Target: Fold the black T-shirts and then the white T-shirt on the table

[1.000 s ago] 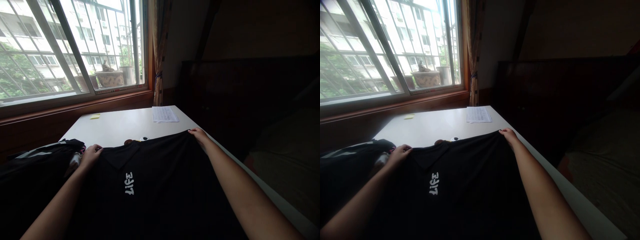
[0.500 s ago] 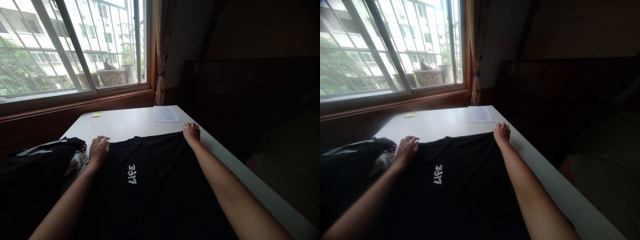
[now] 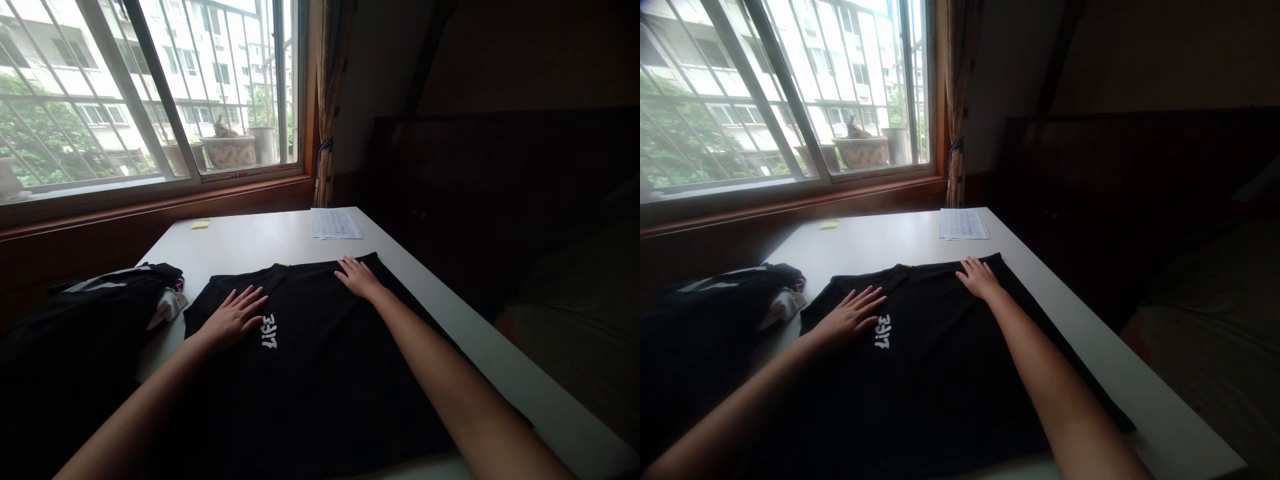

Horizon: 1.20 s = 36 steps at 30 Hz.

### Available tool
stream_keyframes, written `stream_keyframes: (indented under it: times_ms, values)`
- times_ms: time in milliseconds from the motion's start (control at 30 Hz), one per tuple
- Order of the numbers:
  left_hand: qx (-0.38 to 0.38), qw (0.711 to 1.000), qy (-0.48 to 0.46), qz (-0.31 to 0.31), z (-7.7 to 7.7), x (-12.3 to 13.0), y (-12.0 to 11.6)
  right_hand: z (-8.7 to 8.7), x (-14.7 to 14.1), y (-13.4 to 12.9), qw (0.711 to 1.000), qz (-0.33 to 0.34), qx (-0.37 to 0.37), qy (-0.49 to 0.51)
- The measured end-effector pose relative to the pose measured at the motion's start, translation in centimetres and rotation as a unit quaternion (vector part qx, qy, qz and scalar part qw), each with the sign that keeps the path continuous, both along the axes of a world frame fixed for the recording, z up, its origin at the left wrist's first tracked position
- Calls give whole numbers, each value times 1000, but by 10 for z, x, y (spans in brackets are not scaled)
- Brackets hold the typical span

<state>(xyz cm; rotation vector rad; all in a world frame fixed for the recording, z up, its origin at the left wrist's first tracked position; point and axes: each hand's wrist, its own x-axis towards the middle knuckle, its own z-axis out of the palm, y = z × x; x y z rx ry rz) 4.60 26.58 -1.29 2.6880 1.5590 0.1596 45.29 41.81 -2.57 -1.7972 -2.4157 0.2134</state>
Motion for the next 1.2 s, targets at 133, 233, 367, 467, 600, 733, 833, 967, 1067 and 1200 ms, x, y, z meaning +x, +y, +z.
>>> stream_keyframes:
  times_ms: [133, 233, 367, 467, 600, 733, 833, 967, 1067, 1200]
  values:
    - [5, 1000, 1, 3, -1, -15, -30, -4, 34, -4, 999, -44, 2, -8]
    - [5, 1000, -7, 10, -2, -23, -61, -11, 59, -12, 998, -65, 19, -8]
    - [-1, 1000, -19, 0, 2, -28, -108, -19, 84, -27, 996, -81, 47, -7]
    - [2, 999, -37, -21, 9, -31, -146, -20, 95, -40, 996, -77, 48, -9]
    - [8, 997, -57, -56, 19, -34, -201, -18, 105, -58, 997, -73, 32, -17]
    - [23, 995, -67, -69, 26, -32, -251, -18, 110, -70, 997, -67, 38, -18]
    - [33, 995, -56, -77, 30, -22, -278, -21, 113, -75, 996, -57, 67, -14]
    - [58, 992, -22, -114, 40, 6, -294, -26, 115, -75, 993, -52, 103, -2]
    - [78, 987, -23, -139, 46, 34, -293, -27, 115, -74, 992, -46, 115, 4]
    - [74, 990, -55, -110, 49, 70, -286, -26, 115, -74, 991, -41, 125, 10]
